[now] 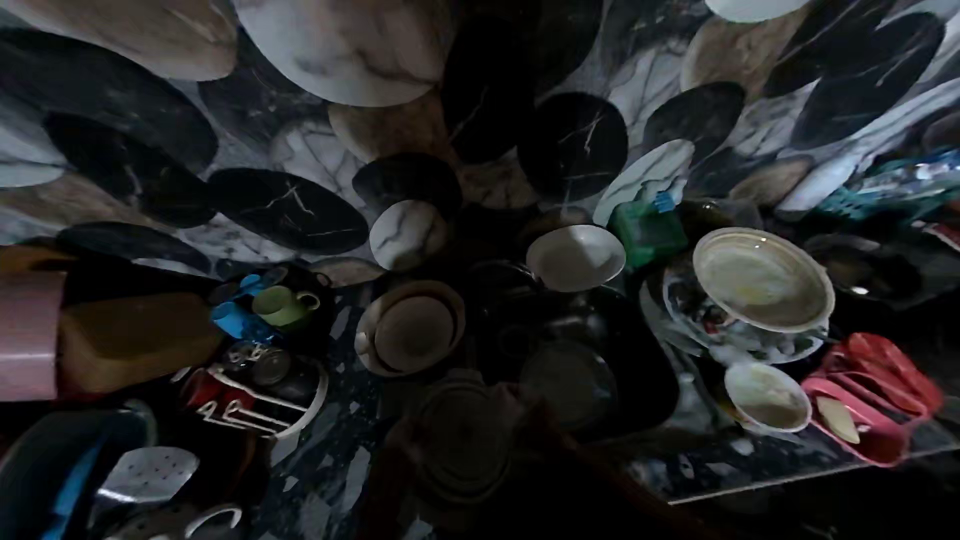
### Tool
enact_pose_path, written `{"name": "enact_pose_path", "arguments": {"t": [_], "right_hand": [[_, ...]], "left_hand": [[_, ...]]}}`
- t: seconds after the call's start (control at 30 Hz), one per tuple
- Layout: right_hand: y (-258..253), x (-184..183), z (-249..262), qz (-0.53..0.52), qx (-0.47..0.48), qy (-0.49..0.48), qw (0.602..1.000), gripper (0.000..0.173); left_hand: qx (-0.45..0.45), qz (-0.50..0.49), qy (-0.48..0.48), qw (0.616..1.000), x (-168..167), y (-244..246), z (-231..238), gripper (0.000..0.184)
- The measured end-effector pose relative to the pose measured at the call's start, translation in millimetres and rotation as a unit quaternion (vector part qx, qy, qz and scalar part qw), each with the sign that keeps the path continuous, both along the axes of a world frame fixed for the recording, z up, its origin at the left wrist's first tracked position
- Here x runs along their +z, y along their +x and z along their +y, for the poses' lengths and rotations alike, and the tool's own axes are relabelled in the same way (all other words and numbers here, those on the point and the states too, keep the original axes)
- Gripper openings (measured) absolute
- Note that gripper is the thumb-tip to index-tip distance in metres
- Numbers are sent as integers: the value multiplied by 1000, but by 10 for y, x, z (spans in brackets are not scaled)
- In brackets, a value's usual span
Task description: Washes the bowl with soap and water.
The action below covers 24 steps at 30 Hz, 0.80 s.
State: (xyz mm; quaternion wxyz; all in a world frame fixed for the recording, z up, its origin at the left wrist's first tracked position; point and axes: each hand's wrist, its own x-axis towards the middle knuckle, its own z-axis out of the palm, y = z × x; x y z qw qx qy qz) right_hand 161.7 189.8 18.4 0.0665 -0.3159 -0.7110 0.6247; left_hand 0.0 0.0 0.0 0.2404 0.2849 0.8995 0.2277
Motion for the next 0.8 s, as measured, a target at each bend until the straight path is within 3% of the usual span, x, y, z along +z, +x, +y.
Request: {"name": "enact_pose_path", "arguments": {"t": [0.1,0.17,0.3,0.43,0.63,0.8], "right_hand": [[-10,-60,0,8,9,54,998,33],[5,-103,0,-8,15,77,997,28],[-11,-52,-36,-142,91,180,969,33],[-4,85,-70,-206,101,226,947,40],[225,-29,38,14,-42,323,945,32],[91,312,80,138,-42,244,959,36]], "left_hand": [[-13,8,-61,998,165,-95,56,39],[3,17,-34,999,408,-236,226,38],[62,118,44,990,466,-913,764,39],[31,130,-123,983,372,-1421,1196,48],[42,86,-70,993,227,-1800,1283,45],[51,42,14,998,273,-1895,1011,47]]}}
